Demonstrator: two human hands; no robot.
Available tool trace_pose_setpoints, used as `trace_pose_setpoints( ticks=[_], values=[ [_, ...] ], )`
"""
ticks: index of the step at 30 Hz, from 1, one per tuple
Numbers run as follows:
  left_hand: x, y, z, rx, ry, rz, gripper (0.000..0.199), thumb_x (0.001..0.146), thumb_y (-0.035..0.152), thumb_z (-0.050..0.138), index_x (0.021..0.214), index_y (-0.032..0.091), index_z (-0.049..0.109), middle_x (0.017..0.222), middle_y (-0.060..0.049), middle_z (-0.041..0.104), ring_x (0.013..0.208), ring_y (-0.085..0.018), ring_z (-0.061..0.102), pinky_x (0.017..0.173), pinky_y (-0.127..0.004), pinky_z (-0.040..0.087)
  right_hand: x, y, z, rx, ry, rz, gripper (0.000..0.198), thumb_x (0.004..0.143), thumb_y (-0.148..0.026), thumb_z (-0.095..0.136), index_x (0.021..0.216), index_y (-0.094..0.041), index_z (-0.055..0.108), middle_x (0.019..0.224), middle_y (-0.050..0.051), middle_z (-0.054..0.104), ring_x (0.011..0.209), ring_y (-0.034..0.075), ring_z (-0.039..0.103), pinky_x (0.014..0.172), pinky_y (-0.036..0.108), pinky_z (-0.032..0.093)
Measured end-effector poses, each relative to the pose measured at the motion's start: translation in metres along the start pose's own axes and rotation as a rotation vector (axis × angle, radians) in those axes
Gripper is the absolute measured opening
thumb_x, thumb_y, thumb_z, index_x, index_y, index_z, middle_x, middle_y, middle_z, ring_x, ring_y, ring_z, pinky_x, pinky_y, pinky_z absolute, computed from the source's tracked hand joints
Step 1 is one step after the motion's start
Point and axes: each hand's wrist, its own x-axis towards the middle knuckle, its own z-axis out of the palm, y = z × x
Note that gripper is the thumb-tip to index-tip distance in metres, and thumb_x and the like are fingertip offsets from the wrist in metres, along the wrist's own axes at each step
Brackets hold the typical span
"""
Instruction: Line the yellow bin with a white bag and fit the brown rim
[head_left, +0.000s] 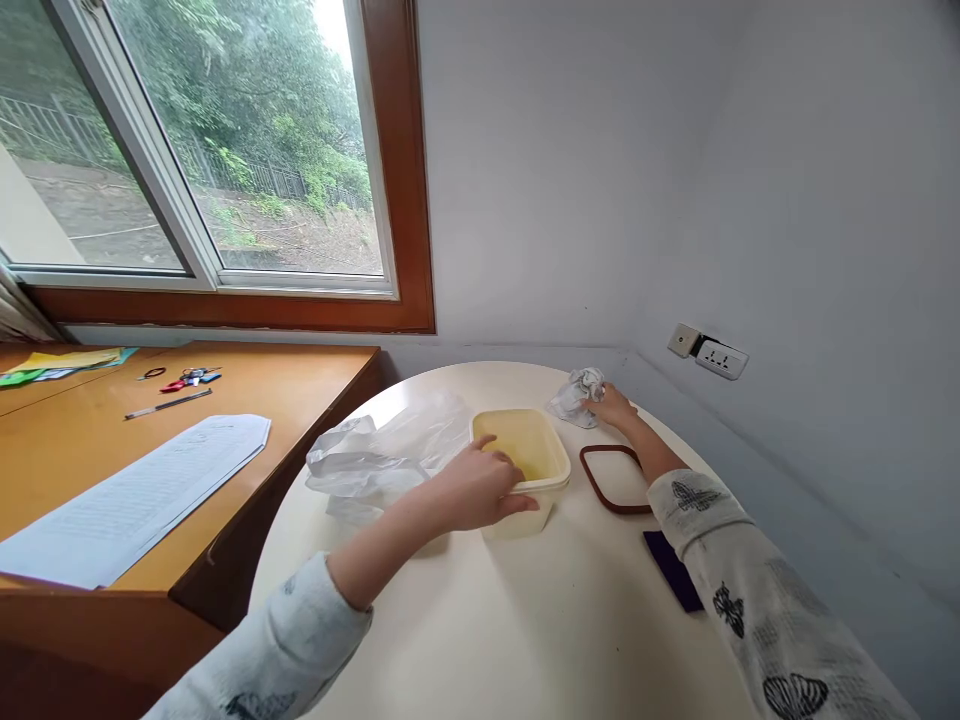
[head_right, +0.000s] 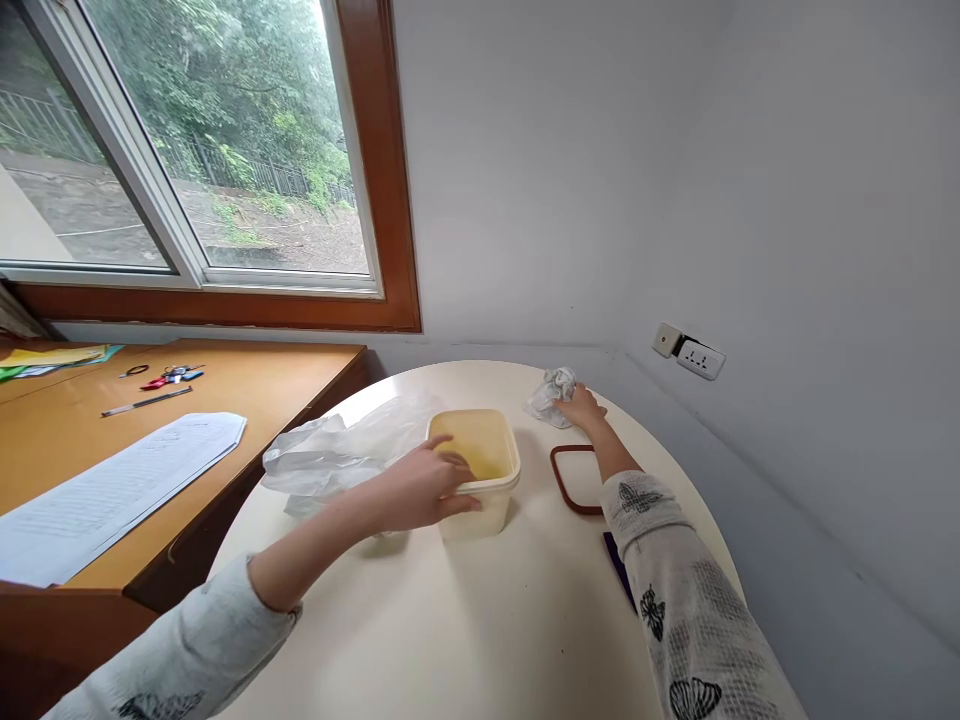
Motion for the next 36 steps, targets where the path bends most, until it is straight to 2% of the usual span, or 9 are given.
trace_pose_setpoints(
  ticks=[3,7,11,14,16,19,23,28,36],
  values=[
    [0.01,0.0,0.006,0.12,-0.117,0.009,0.03,0.082,0.029,0.049,0.054,0.019,0.055,0.049,-0.002,0.057,0.056,-0.019,0.059,0.084,-0.039,0.042,0.003,0.005,0.009,-0.042,-0.013,0.033,0.056,0.072,-0.043,0.056,0.121,-0.016,0.044,0.124,0.017,0.049,0.116,0.032,0.044,0.093,0.046,0.029],
    [0.007,0.001,0.007,0.178,-0.101,0.003,0.029,0.082,0.029,0.048,0.055,0.019,0.052,0.049,-0.003,0.056,0.058,-0.02,0.058,0.064,-0.031,0.044,0.003,0.013,0.01,-0.06,0.012,0.025,0.066,0.073,-0.046,0.054,0.128,-0.016,0.035,0.128,0.018,0.044,0.117,0.033,0.041,0.092,0.047,0.03],
    [0.007,0.001,0.007,0.215,-0.076,0.0,0.028,0.083,0.031,0.046,0.059,0.018,0.053,0.05,-0.002,0.056,0.059,-0.019,0.058,0.065,-0.03,0.042,-0.015,0.019,-0.007,-0.047,0.074,-0.057,0.064,0.075,-0.045,0.049,0.129,-0.015,0.031,0.125,0.016,0.046,0.115,0.029,0.043,0.088,0.04,0.034],
    [0.008,0.0,0.011,0.226,-0.069,0.009,0.027,0.084,0.032,0.044,0.063,0.018,0.054,0.051,-0.002,0.057,0.054,-0.017,0.056,0.07,-0.031,0.042,-0.053,0.031,-0.024,-0.037,0.101,-0.158,0.039,0.079,-0.04,0.042,0.111,-0.019,0.045,0.109,0.009,0.056,0.097,0.019,0.053,0.078,0.029,0.038],
    [0.009,-0.001,0.013,0.232,-0.068,0.015,0.026,0.085,0.033,0.044,0.066,0.018,0.055,0.055,-0.003,0.059,0.054,-0.017,0.057,0.069,-0.031,0.041,-0.089,0.046,-0.032,-0.057,0.066,-0.202,0.023,0.079,-0.041,0.042,0.082,-0.02,0.052,0.081,0.003,0.061,0.075,0.016,0.055,0.067,0.026,0.038],
    [0.01,-0.001,0.012,0.23,-0.078,0.01,0.025,0.085,0.033,0.044,0.067,0.018,0.054,0.057,-0.004,0.06,0.057,-0.019,0.058,0.065,-0.031,0.04,-0.148,0.077,-0.033,-0.147,-0.078,-0.244,0.031,0.082,-0.045,0.037,0.062,-0.022,0.04,0.057,-0.001,0.052,0.054,0.014,0.046,0.054,0.025,0.033],
    [0.014,0.004,0.002,0.165,-0.218,-0.039,0.023,0.084,0.028,0.043,0.065,0.018,0.052,0.062,-0.005,0.061,0.058,-0.02,0.058,0.05,-0.026,0.034,-0.197,0.106,-0.023,-0.216,-0.257,-0.1,0.033,0.084,-0.047,0.033,0.062,-0.022,0.035,0.06,0.0,0.054,0.053,0.014,0.047,0.049,0.025,0.03],
    [0.021,0.01,-0.009,0.092,-0.364,-0.062,0.012,0.08,0.021,0.043,0.075,0.018,0.054,0.072,-0.006,0.063,0.06,-0.019,0.058,0.046,-0.023,0.031,-0.206,0.105,-0.017,-0.318,-0.227,-0.086,0.031,0.084,-0.046,0.031,0.065,-0.022,0.034,0.065,0.0,0.056,0.054,0.015,0.048,0.05,0.026,0.03],
    [0.018,0.009,-0.002,0.128,-0.338,-0.067,0.016,0.079,0.022,0.042,0.072,0.018,0.056,0.067,-0.006,0.063,0.057,-0.019,0.057,0.046,-0.025,0.03,-0.203,0.101,-0.016,-0.327,-0.252,-0.059,0.033,0.088,-0.042,0.023,0.067,-0.022,0.037,0.068,0.001,0.058,0.058,0.016,0.052,0.051,0.026,0.032]
  ],
)
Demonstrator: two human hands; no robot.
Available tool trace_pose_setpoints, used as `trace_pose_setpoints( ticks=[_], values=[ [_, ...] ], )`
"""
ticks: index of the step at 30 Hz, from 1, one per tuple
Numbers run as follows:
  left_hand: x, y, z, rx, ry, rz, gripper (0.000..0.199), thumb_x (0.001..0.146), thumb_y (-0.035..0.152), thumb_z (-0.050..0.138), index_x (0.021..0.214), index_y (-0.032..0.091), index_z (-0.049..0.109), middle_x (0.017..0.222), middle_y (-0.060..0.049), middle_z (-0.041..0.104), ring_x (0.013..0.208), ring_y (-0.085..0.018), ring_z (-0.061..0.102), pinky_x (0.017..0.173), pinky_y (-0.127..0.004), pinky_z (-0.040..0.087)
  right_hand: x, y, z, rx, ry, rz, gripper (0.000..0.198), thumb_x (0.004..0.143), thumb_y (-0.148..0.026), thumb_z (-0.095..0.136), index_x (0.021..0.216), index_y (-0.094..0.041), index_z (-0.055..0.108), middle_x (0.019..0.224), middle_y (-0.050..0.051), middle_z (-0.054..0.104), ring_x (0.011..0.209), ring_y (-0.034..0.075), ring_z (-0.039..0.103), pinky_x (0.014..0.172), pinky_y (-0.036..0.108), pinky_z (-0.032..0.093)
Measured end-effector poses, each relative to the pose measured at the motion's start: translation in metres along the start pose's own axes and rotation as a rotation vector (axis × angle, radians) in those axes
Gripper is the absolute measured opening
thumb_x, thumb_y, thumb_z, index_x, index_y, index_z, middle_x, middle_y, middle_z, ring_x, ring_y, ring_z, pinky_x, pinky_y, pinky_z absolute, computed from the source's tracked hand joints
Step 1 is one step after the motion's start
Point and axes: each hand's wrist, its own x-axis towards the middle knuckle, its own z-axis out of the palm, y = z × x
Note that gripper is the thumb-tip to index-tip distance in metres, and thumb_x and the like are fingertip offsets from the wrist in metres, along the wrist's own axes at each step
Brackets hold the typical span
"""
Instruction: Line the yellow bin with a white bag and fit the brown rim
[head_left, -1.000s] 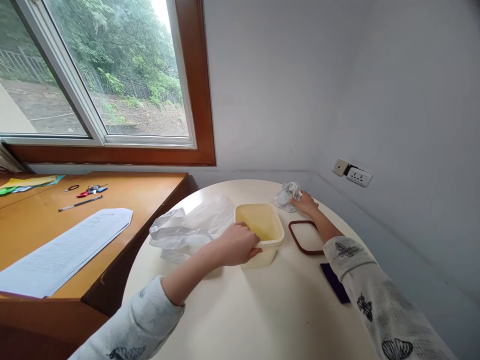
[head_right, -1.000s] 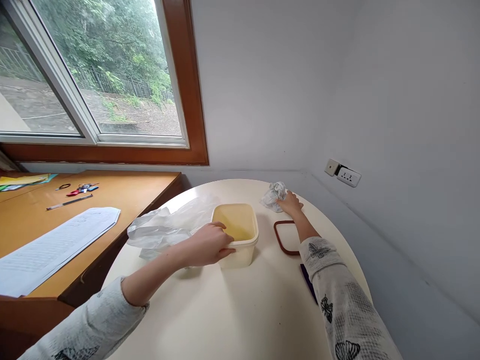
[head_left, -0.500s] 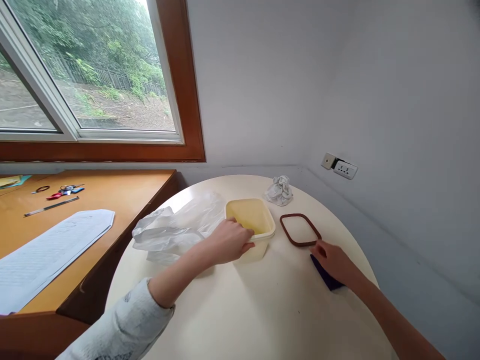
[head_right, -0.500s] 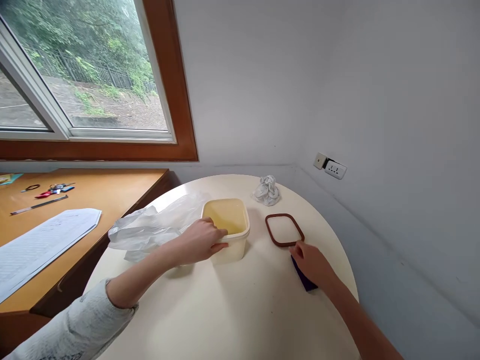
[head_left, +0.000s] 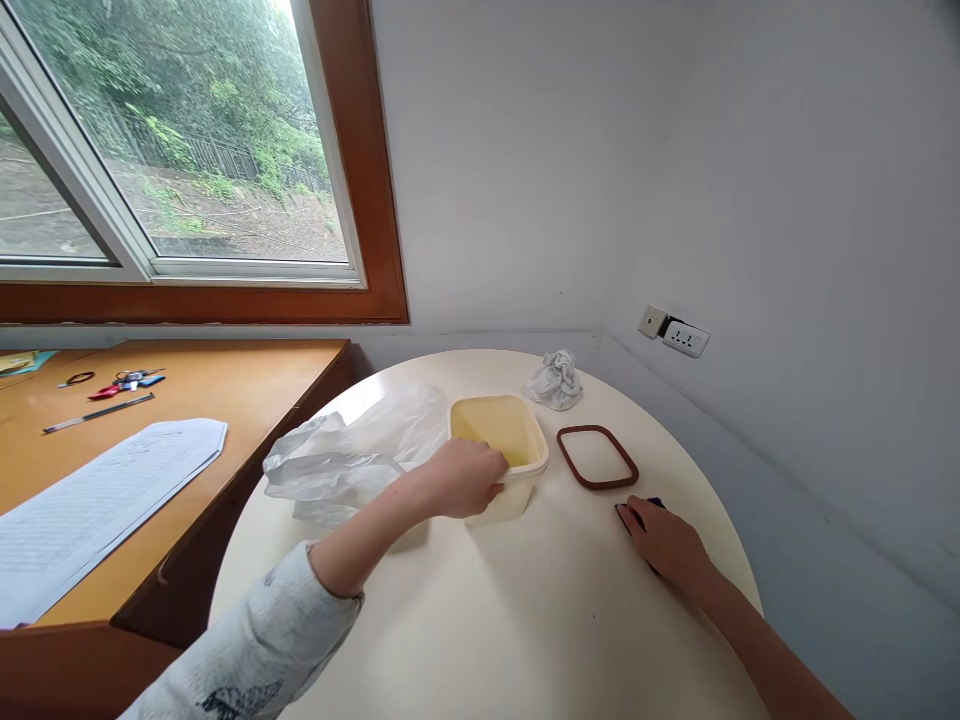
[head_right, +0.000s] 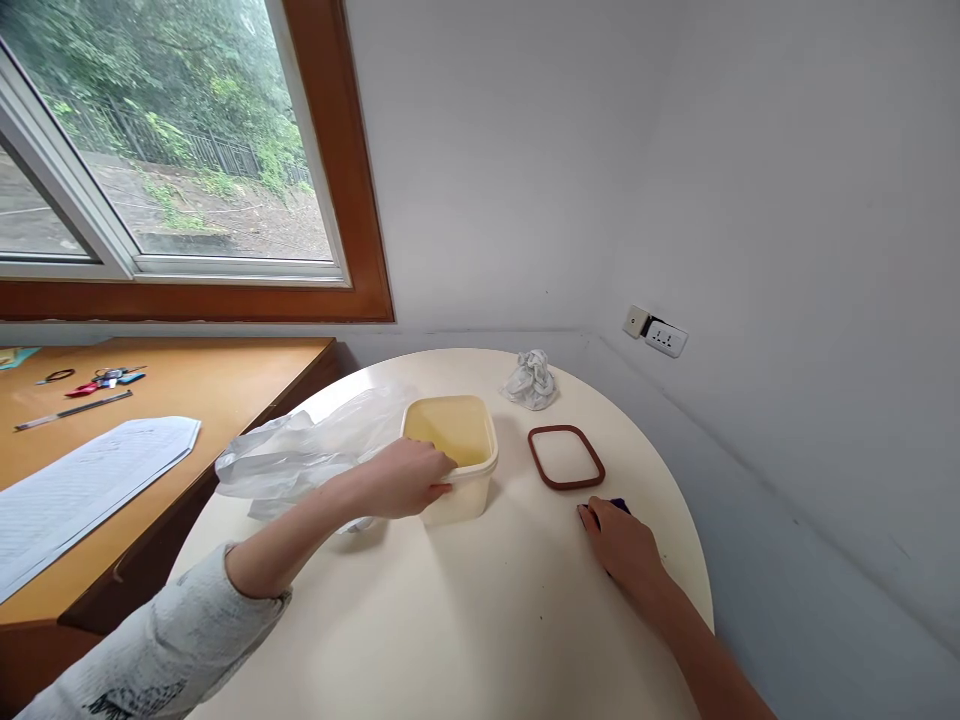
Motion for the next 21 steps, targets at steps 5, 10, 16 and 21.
trace_pose_setpoints(
  ticks=[5,10,16,21],
  values=[
    [0.0002,-0.0011,0.0029,0.024,0.014,-0.002,0.019,0.08,0.023,0.041,0.07,0.018,0.056,0.064,-0.006,0.061,0.056,-0.02,0.057,0.046,-0.026,0.031,0.0007,0.0001,0.0035,-0.015,0.03,0.007,0.033,0.09,-0.038,0.021,0.069,-0.021,0.041,0.073,0.002,0.06,0.063,0.016,0.055,0.052,0.025,0.032],
    [0.0007,-0.0001,0.0042,0.031,0.031,-0.019,0.017,0.081,0.025,0.042,0.072,0.018,0.055,0.063,-0.006,0.061,0.057,-0.02,0.058,0.049,-0.027,0.034,0.0006,-0.0001,0.006,-0.035,0.043,0.006,0.032,0.09,-0.037,0.022,0.073,-0.021,0.043,0.075,0.003,0.06,0.065,0.016,0.056,0.051,0.025,0.032],
    [0.0013,-0.0004,0.0059,0.051,0.036,-0.039,0.015,0.082,0.027,0.042,0.076,0.018,0.053,0.064,-0.005,0.061,0.057,-0.019,0.058,0.051,-0.026,0.035,0.0003,0.0017,0.0079,-0.054,0.052,-0.007,0.031,0.09,-0.037,0.022,0.074,-0.021,0.043,0.077,0.003,0.06,0.068,0.017,0.056,0.052,0.024,0.031],
    [0.0009,-0.0016,0.0084,0.044,0.064,-0.019,0.014,0.082,0.027,0.04,0.08,0.019,0.051,0.067,-0.007,0.062,0.059,-0.02,0.059,0.051,-0.027,0.036,0.0009,0.0037,0.0101,-0.06,0.071,-0.031,0.031,0.09,-0.037,0.022,0.074,-0.021,0.043,0.079,0.003,0.06,0.068,0.017,0.056,0.051,0.024,0.03]
  ],
)
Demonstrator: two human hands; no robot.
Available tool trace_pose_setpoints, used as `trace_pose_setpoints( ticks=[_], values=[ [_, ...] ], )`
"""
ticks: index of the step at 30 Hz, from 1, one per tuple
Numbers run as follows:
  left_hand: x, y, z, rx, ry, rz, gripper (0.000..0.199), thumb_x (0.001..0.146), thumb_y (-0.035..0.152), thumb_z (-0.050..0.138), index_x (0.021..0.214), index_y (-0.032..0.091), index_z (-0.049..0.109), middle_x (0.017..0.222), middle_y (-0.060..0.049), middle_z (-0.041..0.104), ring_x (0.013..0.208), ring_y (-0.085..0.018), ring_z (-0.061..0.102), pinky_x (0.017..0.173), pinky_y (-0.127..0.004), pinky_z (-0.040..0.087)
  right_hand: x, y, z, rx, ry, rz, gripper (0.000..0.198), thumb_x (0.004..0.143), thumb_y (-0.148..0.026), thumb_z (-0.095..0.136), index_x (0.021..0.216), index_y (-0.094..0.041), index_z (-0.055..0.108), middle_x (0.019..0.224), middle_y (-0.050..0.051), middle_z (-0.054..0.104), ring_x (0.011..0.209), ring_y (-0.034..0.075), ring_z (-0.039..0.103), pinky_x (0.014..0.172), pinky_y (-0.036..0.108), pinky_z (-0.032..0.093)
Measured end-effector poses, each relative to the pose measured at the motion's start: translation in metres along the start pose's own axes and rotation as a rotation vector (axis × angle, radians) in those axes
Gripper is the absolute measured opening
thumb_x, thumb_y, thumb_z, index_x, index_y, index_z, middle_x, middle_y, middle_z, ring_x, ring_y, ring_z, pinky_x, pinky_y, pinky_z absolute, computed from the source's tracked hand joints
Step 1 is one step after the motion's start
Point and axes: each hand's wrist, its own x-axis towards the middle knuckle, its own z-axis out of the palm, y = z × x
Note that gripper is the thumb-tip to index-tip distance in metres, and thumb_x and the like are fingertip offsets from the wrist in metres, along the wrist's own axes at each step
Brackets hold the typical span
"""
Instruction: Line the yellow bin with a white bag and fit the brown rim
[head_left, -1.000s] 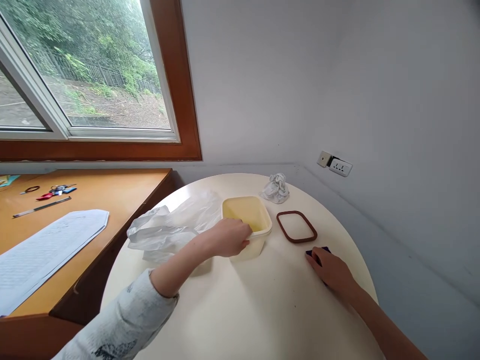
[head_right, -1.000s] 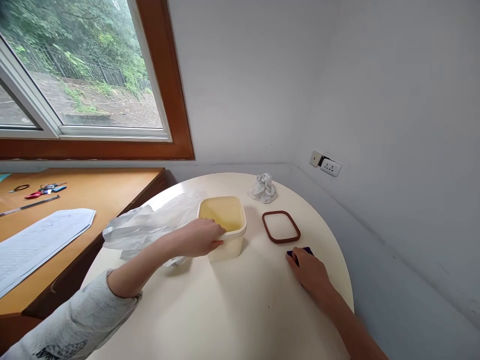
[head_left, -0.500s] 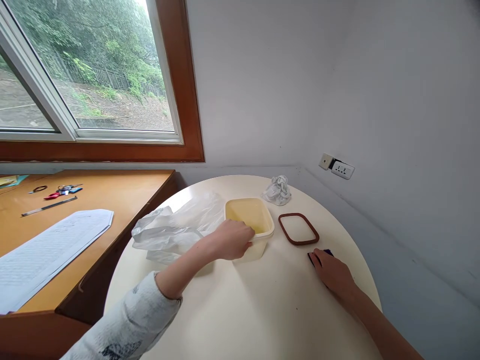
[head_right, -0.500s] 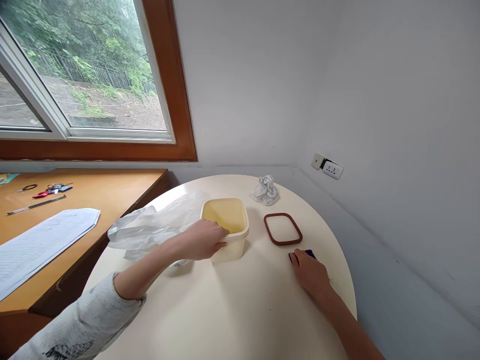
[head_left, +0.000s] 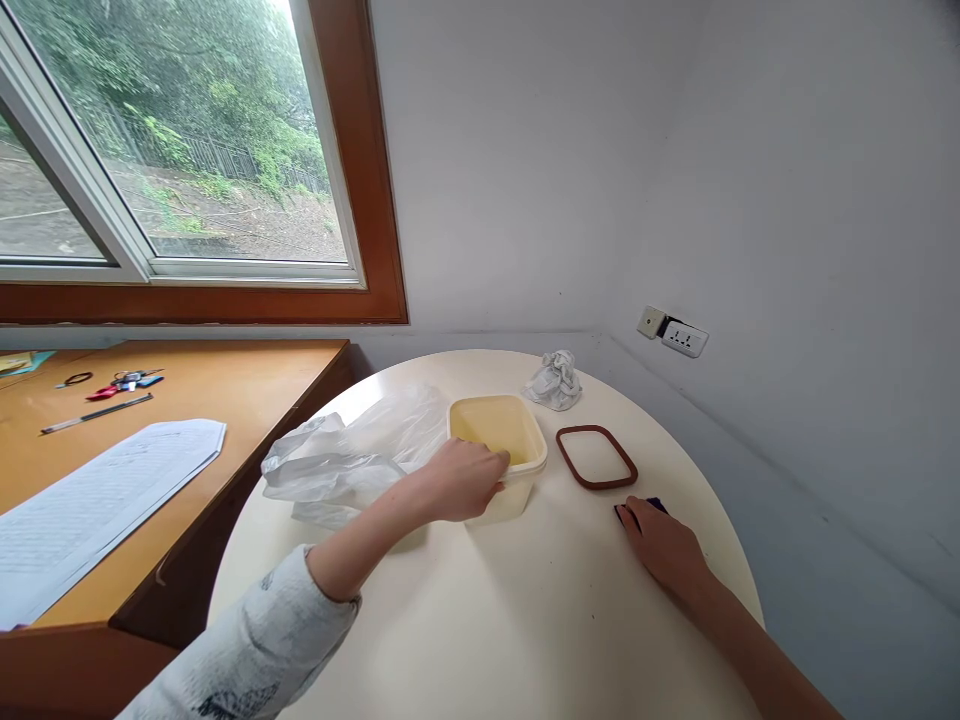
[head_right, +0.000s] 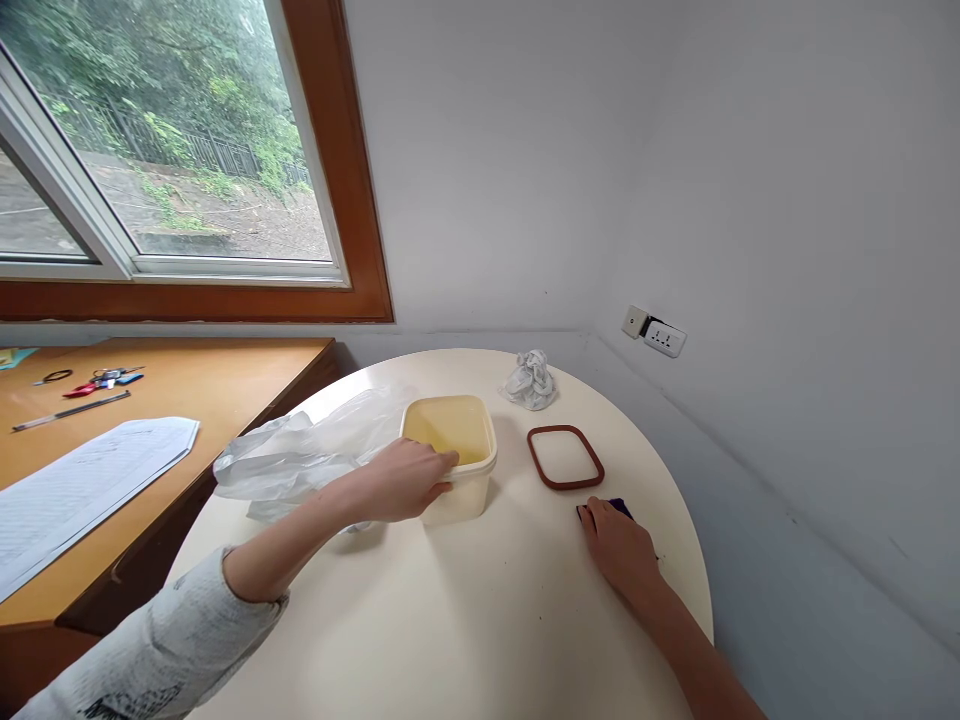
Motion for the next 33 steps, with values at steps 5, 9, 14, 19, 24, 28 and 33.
trace_pose_setpoints(
  ticks=[5,9,14,19,24,28,33],
  values=[
    [-0.001,0.001,0.0,-0.004,0.005,-0.009,0.014,0.083,0.028,0.04,0.081,0.018,0.05,0.068,-0.007,0.063,0.059,-0.021,0.059,0.051,-0.027,0.036,-0.001,0.0,0.001,0.01,0.022,-0.008,0.03,0.09,-0.036,0.024,0.074,-0.02,0.045,0.077,0.003,0.06,0.065,0.016,0.056,0.049,0.024,0.03],
    [-0.001,0.003,-0.002,0.016,0.018,-0.007,0.015,0.084,0.027,0.037,0.084,0.018,0.049,0.066,-0.007,0.063,0.058,-0.022,0.059,0.05,-0.027,0.035,-0.002,-0.001,0.0,0.016,0.025,-0.011,0.029,0.09,-0.036,0.024,0.076,-0.021,0.045,0.079,0.003,0.06,0.065,0.015,0.056,0.048,0.023,0.029],
    [-0.002,0.004,-0.001,0.034,0.032,0.012,0.014,0.084,0.027,0.038,0.088,0.019,0.049,0.065,-0.006,0.062,0.058,-0.021,0.059,0.05,-0.026,0.034,-0.002,-0.002,0.0,0.011,0.024,-0.017,0.03,0.09,-0.036,0.023,0.076,-0.02,0.043,0.079,0.003,0.06,0.065,0.016,0.056,0.049,0.024,0.03],
    [-0.002,0.004,0.002,0.032,0.056,0.047,0.011,0.084,0.026,0.04,0.086,0.019,0.049,0.066,-0.006,0.063,0.059,-0.021,0.059,0.052,-0.027,0.035,-0.002,-0.001,0.001,0.006,0.037,-0.019,0.029,0.09,-0.036,0.023,0.077,-0.02,0.044,0.081,0.004,0.06,0.064,0.015,0.055,0.049,0.024,0.029],
    [-0.005,0.008,-0.002,-0.007,0.064,0.019,0.013,0.084,0.026,0.042,0.09,0.018,0.05,0.069,-0.007,0.063,0.065,-0.023,0.061,0.06,-0.03,0.04,-0.002,0.002,0.004,0.006,0.057,-0.03,0.029,0.09,-0.036,0.024,0.079,-0.02,0.045,0.083,0.004,0.06,0.066,0.016,0.056,0.051,0.024,0.03],
    [-0.01,0.005,-0.01,-0.371,0.181,-0.039,0.034,0.081,0.043,0.05,0.105,0.02,0.051,0.101,-0.008,0.063,0.091,-0.023,0.059,0.073,-0.032,0.044,-0.001,0.003,0.006,0.0,0.066,-0.032,0.028,0.09,-0.036,0.025,0.081,-0.02,0.047,0.084,0.004,0.061,0.067,0.015,0.057,0.05,0.024,0.03],
    [-0.014,-0.008,-0.017,-1.139,0.467,-0.134,0.026,0.077,0.034,0.058,0.096,0.016,0.058,0.084,-0.006,0.067,0.084,-0.018,0.063,0.078,-0.031,0.049,-0.001,0.002,0.007,-0.011,0.061,-0.028,0.029,0.09,-0.036,0.024,0.079,-0.02,0.046,0.082,0.004,0.06,0.066,0.016,0.056,0.049,0.024,0.029]
  ],
)
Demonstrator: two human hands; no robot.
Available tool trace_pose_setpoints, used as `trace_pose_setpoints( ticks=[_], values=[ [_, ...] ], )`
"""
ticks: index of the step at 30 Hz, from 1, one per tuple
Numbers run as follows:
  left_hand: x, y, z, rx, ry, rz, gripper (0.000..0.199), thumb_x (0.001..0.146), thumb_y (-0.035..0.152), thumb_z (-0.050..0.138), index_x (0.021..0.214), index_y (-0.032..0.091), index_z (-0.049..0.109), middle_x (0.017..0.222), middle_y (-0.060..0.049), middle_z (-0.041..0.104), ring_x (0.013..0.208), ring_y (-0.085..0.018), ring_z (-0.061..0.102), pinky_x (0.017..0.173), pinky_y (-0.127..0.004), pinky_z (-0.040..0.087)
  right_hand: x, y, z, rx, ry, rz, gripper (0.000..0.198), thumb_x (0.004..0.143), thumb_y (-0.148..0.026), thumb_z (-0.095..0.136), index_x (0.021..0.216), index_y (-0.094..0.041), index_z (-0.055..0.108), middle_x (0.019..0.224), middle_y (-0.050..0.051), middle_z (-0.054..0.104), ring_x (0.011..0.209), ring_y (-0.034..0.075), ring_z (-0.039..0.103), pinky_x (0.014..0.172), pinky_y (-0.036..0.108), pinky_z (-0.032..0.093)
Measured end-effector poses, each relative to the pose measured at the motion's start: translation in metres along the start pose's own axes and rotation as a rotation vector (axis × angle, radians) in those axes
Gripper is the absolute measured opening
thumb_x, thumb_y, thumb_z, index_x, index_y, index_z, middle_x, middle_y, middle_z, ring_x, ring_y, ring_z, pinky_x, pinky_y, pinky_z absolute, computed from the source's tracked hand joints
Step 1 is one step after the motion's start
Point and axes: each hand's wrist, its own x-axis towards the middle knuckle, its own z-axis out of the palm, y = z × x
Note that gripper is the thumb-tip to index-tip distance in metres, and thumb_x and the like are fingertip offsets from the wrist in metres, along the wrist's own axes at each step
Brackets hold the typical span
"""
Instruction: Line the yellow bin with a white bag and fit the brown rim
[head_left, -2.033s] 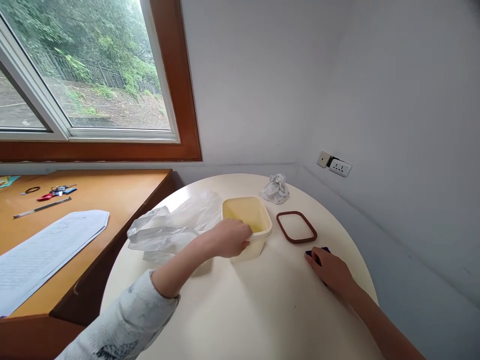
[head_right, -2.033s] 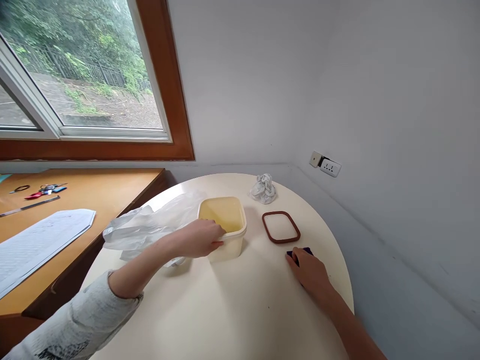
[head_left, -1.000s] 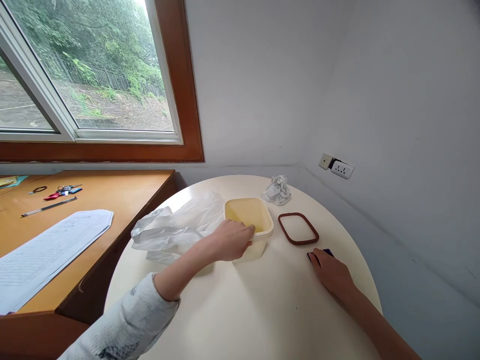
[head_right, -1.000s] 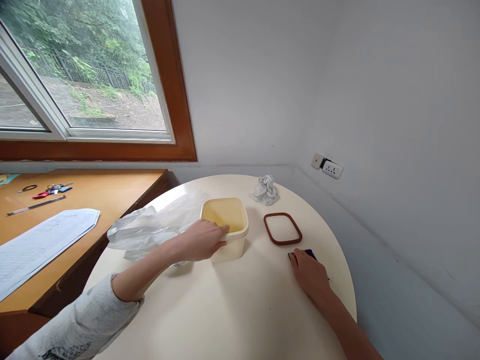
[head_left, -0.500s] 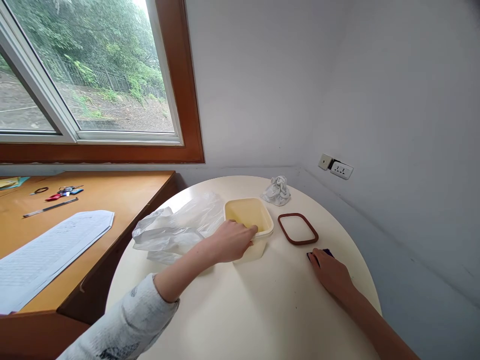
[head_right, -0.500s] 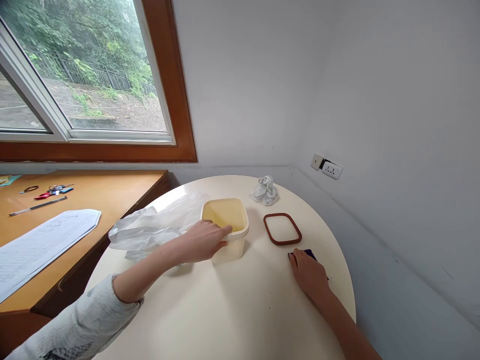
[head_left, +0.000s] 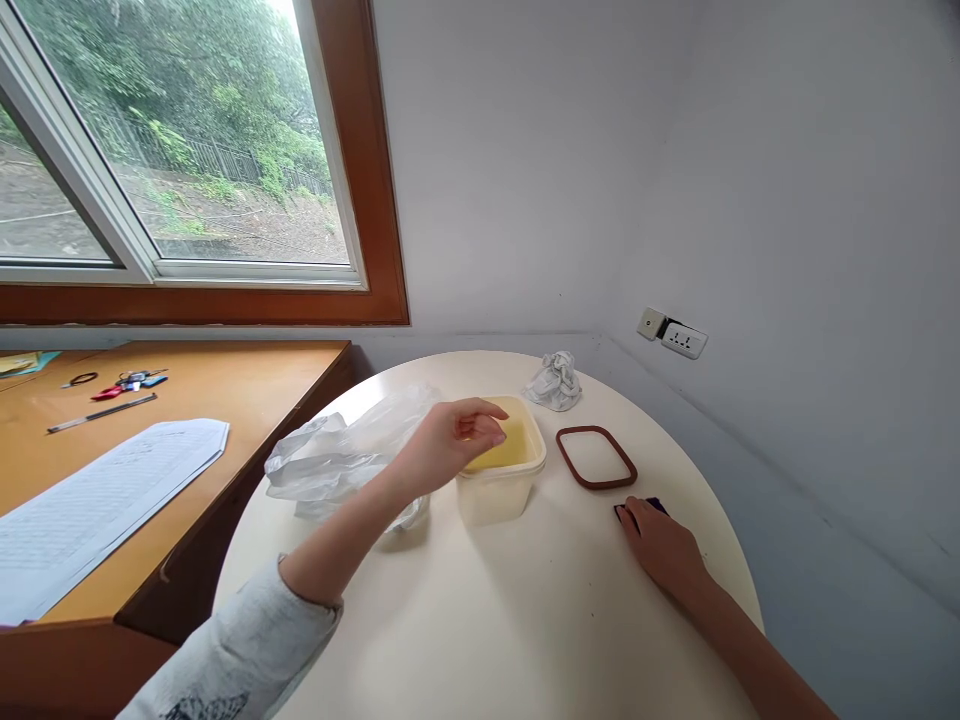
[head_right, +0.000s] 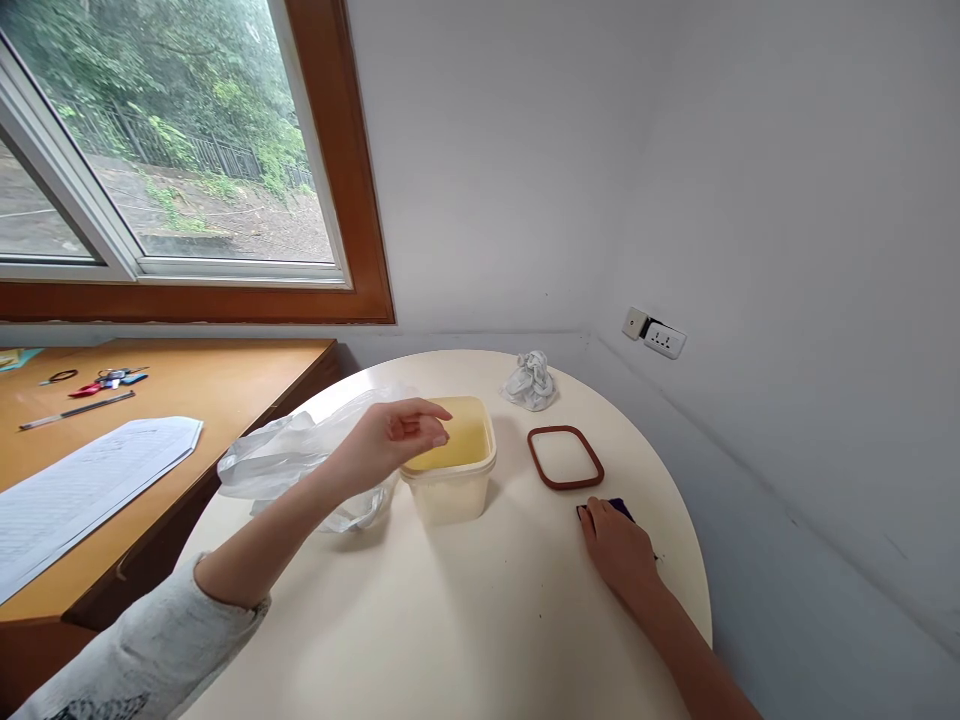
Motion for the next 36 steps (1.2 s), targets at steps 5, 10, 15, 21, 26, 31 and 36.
trace_pose_setpoints(
  ticks=[5,10,15,21,26,31,36],
  values=[
    [-0.001,0.002,-0.006,-0.285,0.061,-0.037,0.021,0.067,0.028,0.069,0.082,0.015,0.061,0.066,-0.002,0.067,0.07,-0.016,0.064,0.074,-0.032,0.05,0.0,-0.001,0.0,0.007,-0.016,0.01,0.029,0.09,-0.036,0.023,0.08,-0.02,0.046,0.086,0.005,0.061,0.069,0.017,0.057,0.05,0.024,0.032],
    [-0.002,0.0,-0.005,-0.455,0.11,-0.102,0.019,0.067,0.029,0.071,0.075,0.014,0.061,0.066,-0.002,0.067,0.068,-0.015,0.064,0.075,-0.032,0.05,-0.001,-0.001,-0.001,0.02,-0.005,0.015,0.028,0.09,-0.036,0.024,0.083,-0.02,0.047,0.086,0.005,0.061,0.07,0.017,0.057,0.051,0.025,0.033],
    [-0.001,-0.005,-0.005,-0.652,0.1,-0.139,0.017,0.07,0.027,0.07,0.077,0.012,0.065,0.071,-0.003,0.069,0.071,-0.014,0.065,0.081,-0.033,0.052,-0.001,-0.001,0.0,0.017,-0.008,-0.001,0.03,0.09,-0.037,0.022,0.08,-0.02,0.044,0.082,0.004,0.06,0.066,0.016,0.056,0.05,0.024,0.032],
    [-0.002,-0.007,-0.004,-0.756,0.083,-0.151,0.021,0.074,0.025,0.067,0.089,0.01,0.066,0.08,-0.007,0.071,0.083,-0.018,0.067,0.089,-0.035,0.05,-0.001,0.001,0.001,0.003,0.009,-0.004,0.029,0.09,-0.037,0.023,0.084,-0.02,0.045,0.085,0.005,0.06,0.069,0.017,0.057,0.05,0.024,0.033],
    [-0.003,-0.008,-0.004,-0.754,0.073,-0.159,0.025,0.074,0.025,0.067,0.095,0.011,0.064,0.083,-0.008,0.072,0.087,-0.018,0.066,0.092,-0.035,0.048,-0.001,0.0,0.001,0.002,0.009,-0.004,0.029,0.09,-0.036,0.022,0.081,-0.02,0.044,0.083,0.004,0.06,0.068,0.016,0.056,0.05,0.024,0.032],
    [-0.003,-0.01,-0.003,-0.706,0.098,-0.124,0.023,0.071,0.024,0.07,0.089,0.014,0.06,0.067,-0.002,0.069,0.078,-0.015,0.066,0.089,-0.035,0.049,-0.001,-0.001,0.001,-0.014,0.018,0.0,0.027,0.09,-0.035,0.023,0.082,-0.02,0.044,0.083,0.004,0.06,0.069,0.017,0.057,0.05,0.024,0.032],
    [-0.003,-0.007,-0.002,-0.608,0.157,-0.085,0.019,0.07,0.028,0.069,0.08,0.016,0.058,0.055,0.005,0.056,0.071,-0.012,0.063,0.082,-0.031,0.049,-0.001,0.001,0.002,-0.002,0.015,-0.01,0.028,0.09,-0.037,0.023,0.08,-0.02,0.044,0.08,0.003,0.06,0.065,0.016,0.056,0.049,0.024,0.032]
  ],
)
